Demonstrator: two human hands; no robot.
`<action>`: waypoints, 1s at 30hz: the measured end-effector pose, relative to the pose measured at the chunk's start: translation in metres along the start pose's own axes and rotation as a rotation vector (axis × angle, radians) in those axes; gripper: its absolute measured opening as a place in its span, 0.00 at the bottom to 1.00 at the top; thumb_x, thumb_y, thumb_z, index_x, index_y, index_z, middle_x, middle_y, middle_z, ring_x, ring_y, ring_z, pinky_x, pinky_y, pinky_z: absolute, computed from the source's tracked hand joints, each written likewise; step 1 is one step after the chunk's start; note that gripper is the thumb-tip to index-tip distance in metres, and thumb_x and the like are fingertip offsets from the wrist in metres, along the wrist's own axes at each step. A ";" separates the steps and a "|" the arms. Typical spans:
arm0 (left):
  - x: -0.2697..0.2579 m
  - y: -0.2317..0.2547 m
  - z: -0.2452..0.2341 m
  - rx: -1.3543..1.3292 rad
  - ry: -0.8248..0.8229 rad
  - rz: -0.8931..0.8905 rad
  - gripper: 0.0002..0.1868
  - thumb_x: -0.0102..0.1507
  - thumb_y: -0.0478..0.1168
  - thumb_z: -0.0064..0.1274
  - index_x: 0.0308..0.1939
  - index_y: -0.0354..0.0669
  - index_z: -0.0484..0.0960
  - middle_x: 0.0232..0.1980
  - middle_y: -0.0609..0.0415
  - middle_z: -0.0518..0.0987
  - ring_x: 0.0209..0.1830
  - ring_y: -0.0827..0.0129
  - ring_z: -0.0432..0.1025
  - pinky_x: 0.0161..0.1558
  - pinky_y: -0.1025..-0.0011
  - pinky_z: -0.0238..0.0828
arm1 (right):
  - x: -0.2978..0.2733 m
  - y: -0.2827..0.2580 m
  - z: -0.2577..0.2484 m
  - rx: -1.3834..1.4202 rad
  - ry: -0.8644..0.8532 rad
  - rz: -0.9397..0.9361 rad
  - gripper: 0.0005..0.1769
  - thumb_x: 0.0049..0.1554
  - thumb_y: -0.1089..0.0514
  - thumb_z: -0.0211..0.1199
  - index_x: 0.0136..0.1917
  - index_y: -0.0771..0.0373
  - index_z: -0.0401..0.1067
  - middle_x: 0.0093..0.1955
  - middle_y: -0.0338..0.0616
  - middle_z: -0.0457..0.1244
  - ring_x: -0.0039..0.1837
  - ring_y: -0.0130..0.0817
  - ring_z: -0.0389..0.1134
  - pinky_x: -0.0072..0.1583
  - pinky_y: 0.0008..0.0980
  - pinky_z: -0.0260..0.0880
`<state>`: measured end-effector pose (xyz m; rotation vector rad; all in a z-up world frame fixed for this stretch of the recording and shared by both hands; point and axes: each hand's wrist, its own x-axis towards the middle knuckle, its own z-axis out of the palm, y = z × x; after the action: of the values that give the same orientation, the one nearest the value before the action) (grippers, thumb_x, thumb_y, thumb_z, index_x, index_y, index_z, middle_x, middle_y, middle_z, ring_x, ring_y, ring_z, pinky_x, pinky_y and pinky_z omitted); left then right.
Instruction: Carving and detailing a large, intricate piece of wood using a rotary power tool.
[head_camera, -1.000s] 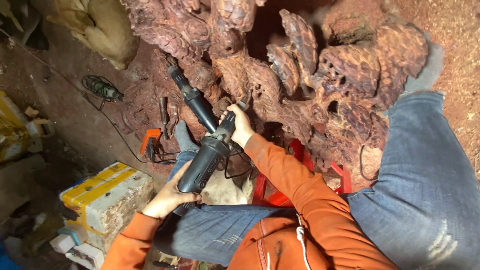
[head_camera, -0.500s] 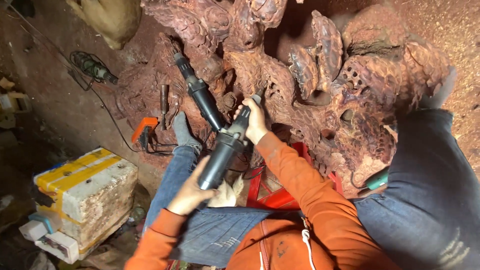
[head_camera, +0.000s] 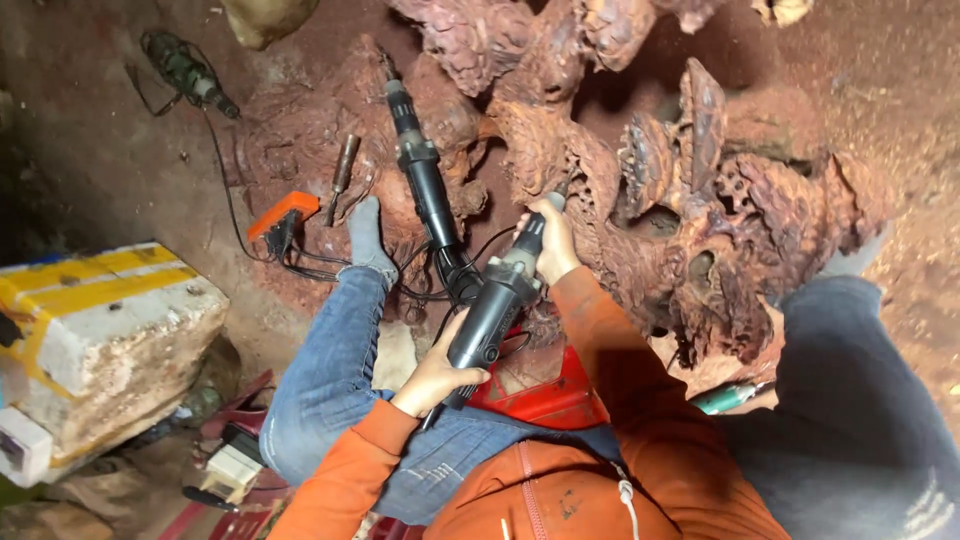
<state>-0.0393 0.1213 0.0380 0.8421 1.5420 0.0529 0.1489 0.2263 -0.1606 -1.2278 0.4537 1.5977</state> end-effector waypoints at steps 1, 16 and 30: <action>0.001 0.000 0.002 -0.011 0.006 0.002 0.58 0.40 0.39 0.74 0.73 0.69 0.67 0.54 0.43 0.76 0.48 0.60 0.74 0.45 0.70 0.73 | 0.000 -0.001 0.000 -0.012 -0.006 0.001 0.17 0.46 0.61 0.70 0.44 0.61 0.63 0.34 0.46 0.64 0.34 0.37 0.70 0.37 0.40 0.78; -0.024 0.022 0.116 -0.686 -0.055 0.019 0.61 0.38 0.43 0.75 0.74 0.57 0.62 0.63 0.42 0.73 0.63 0.53 0.66 0.65 0.52 0.57 | 0.003 -0.091 -0.024 -0.401 0.006 0.193 0.14 0.48 0.61 0.70 0.43 0.65 0.67 0.34 0.46 0.65 0.35 0.36 0.71 0.39 0.43 0.78; -0.048 0.078 0.157 -1.257 -0.214 -0.003 0.45 0.53 0.27 0.55 0.71 0.55 0.54 0.45 0.56 0.72 0.35 0.74 0.70 0.38 0.77 0.70 | 0.021 -0.148 -0.028 -1.032 -0.064 0.300 0.08 0.54 0.55 0.62 0.44 0.54 0.65 0.32 0.39 0.63 0.26 0.31 0.61 0.25 0.27 0.60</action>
<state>0.1314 0.0834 0.0883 -0.1648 1.0009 0.8106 0.2925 0.2747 -0.1504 -1.9002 -0.3161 2.2226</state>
